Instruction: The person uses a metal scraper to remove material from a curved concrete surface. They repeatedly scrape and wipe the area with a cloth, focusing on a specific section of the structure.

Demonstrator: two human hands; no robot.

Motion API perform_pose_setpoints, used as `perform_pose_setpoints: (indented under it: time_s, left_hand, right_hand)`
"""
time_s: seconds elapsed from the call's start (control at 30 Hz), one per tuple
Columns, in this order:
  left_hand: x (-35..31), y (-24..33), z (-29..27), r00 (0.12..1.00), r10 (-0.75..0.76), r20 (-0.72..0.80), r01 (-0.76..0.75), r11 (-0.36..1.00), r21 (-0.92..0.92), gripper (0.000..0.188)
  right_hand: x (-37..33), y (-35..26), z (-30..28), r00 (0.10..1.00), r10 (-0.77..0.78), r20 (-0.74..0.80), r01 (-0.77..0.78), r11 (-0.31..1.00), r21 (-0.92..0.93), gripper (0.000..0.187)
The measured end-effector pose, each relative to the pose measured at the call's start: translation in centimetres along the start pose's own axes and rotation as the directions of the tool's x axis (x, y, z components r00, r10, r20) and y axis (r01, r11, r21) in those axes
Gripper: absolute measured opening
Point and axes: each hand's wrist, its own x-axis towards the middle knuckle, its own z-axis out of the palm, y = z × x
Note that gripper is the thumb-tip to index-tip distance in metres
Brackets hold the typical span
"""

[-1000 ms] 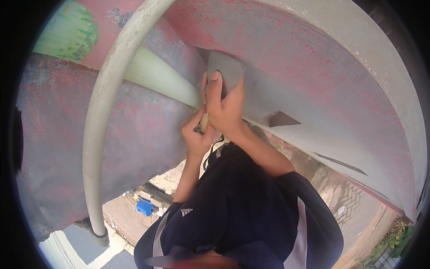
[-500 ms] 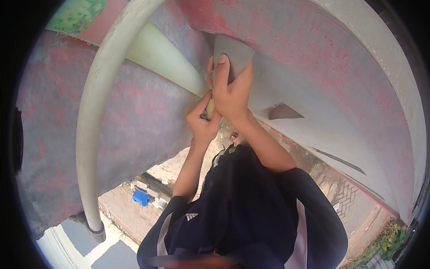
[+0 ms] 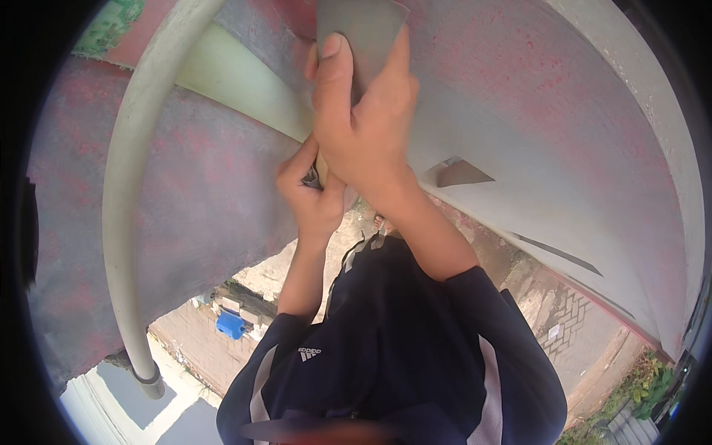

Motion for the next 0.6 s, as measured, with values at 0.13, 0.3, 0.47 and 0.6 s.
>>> perform_pose_setpoints:
  time_s: [0.13,0.3,0.47,0.6]
  left_hand:
    - [-2.1,0.0,0.6,0.997,0.029,0.069,-0.028,1.0,-0.008,0.045]
    - [-3.2,-1.9,1.0,0.994,-0.1,0.032,0.1,0.995,-0.001,0.045]
    - [-3.3,-2.4,1.1,0.986,-0.16,0.038,0.161,0.987,-0.017,0.044]
    - [-3.0,-2.8,0.8,0.992,-0.118,0.038,0.118,0.993,-0.001,0.044]
  right_hand:
    - [-2.2,0.1,-2.0,0.993,0.118,0.014,-0.119,0.991,0.053,0.019]
    - [-3.3,2.4,-2.9,0.973,0.218,0.082,-0.216,0.976,-0.037,0.017]
    - [-3.0,2.8,-2.4,0.973,0.228,0.029,-0.227,0.973,-0.038,0.016]
    - [-3.2,3.0,-2.0,0.971,0.238,0.006,-0.237,0.971,-0.03,0.016]
